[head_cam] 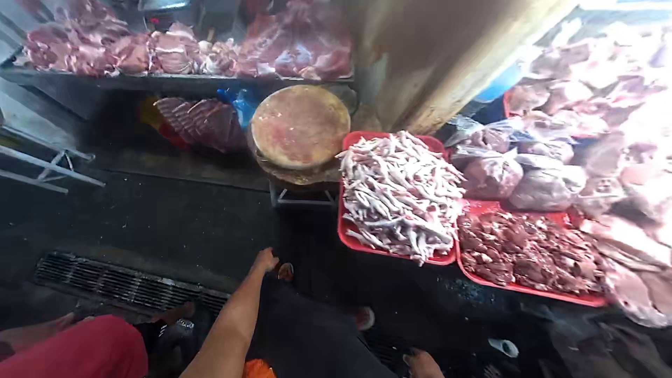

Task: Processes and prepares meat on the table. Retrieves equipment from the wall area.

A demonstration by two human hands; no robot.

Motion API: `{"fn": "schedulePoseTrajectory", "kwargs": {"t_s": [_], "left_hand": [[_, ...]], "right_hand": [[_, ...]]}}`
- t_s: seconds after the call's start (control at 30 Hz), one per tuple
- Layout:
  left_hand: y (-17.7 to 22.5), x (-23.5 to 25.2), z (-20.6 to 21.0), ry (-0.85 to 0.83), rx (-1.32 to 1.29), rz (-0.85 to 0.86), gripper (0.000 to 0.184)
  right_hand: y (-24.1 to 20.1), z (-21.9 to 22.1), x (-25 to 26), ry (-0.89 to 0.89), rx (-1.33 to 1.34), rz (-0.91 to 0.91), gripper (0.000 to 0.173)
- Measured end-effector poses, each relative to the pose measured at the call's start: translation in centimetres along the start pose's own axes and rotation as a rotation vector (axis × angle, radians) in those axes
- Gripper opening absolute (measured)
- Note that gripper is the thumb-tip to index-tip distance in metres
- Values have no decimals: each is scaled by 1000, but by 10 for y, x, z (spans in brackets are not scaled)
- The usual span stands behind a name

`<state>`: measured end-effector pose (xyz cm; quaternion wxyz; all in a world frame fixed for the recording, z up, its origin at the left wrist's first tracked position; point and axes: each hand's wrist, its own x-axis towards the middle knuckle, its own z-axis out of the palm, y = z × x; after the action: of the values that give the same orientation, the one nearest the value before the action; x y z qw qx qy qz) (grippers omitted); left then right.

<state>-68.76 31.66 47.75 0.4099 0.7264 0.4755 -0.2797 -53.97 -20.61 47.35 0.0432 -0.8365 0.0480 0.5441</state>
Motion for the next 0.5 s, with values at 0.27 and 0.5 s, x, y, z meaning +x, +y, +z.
{"fn": "schedulePoseTrajectory", "kwargs": {"t_s": [0.27, 0.5], "left_hand": [[106, 56, -192, 267, 54, 291, 87], [163, 90, -239, 147, 275, 357, 94]], "right_hand": [[-218, 16, 2, -24, 25, -94, 47], [-404, 1, -8, -57, -374, -297, 55]]}}
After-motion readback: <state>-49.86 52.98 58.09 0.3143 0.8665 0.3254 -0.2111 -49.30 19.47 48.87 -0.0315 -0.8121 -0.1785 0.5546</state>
